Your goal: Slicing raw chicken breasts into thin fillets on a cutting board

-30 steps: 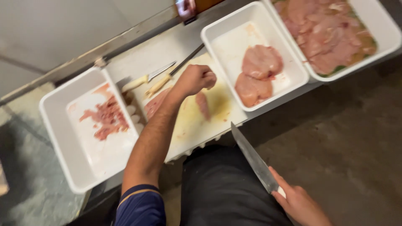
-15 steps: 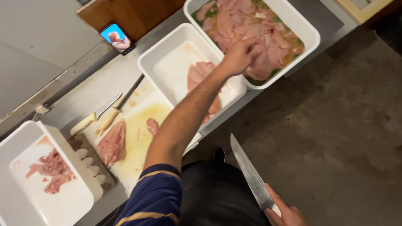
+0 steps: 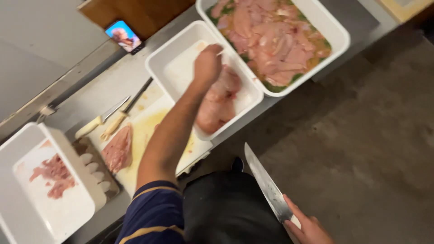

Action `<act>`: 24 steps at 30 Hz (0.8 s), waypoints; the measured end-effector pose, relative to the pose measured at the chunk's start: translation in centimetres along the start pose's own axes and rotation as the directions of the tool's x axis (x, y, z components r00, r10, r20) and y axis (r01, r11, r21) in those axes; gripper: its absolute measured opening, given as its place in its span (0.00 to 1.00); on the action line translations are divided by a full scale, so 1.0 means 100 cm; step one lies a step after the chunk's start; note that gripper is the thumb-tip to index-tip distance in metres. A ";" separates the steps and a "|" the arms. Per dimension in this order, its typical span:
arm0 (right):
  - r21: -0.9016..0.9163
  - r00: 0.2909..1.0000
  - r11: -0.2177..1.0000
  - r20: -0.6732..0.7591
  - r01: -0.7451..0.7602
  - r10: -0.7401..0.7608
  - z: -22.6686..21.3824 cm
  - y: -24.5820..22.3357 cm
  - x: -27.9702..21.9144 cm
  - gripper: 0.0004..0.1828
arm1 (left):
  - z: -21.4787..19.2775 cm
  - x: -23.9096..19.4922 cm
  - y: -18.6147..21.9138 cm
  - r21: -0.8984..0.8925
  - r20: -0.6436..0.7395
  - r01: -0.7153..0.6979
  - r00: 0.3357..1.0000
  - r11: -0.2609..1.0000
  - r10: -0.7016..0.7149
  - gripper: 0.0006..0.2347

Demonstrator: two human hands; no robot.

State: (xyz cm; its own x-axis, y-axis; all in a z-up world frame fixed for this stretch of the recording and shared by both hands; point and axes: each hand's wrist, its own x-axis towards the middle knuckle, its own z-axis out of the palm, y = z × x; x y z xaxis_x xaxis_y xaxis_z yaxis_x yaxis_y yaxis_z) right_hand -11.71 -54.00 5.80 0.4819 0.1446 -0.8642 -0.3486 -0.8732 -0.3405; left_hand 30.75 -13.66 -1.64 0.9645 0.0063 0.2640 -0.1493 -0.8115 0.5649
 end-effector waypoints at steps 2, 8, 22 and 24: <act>-0.095 0.997 0.995 0.075 0.023 -0.016 -0.009 -0.013 0.007 0.43 | -0.050 -0.038 -0.040 0.057 -0.017 0.083 0.996 0.995 -0.082 0.13; -0.281 0.984 0.958 0.178 0.061 -0.010 -0.027 -0.075 0.021 0.42 | -0.131 -0.195 -0.135 0.119 -0.082 0.224 0.973 0.967 -0.216 0.10; -0.414 0.984 0.893 0.103 0.177 -0.147 0.016 -0.160 -0.001 0.41 | -0.157 -0.244 -0.124 0.374 0.585 0.291 0.663 0.881 -0.467 0.36; -0.324 0.985 0.931 0.093 0.167 -0.144 0.024 -0.159 -0.008 0.41 | -0.176 -0.244 -0.104 0.361 0.654 0.232 0.628 0.903 -0.422 0.37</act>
State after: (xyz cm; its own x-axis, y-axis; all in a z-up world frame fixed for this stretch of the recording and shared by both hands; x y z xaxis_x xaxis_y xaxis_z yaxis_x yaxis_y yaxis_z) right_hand -8.51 -39.05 11.02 0.4504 0.3114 -0.8367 0.0165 -0.9400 -0.3409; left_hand 4.98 4.88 -0.18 0.8110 -0.0353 -0.5840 0.1671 -0.9426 0.2890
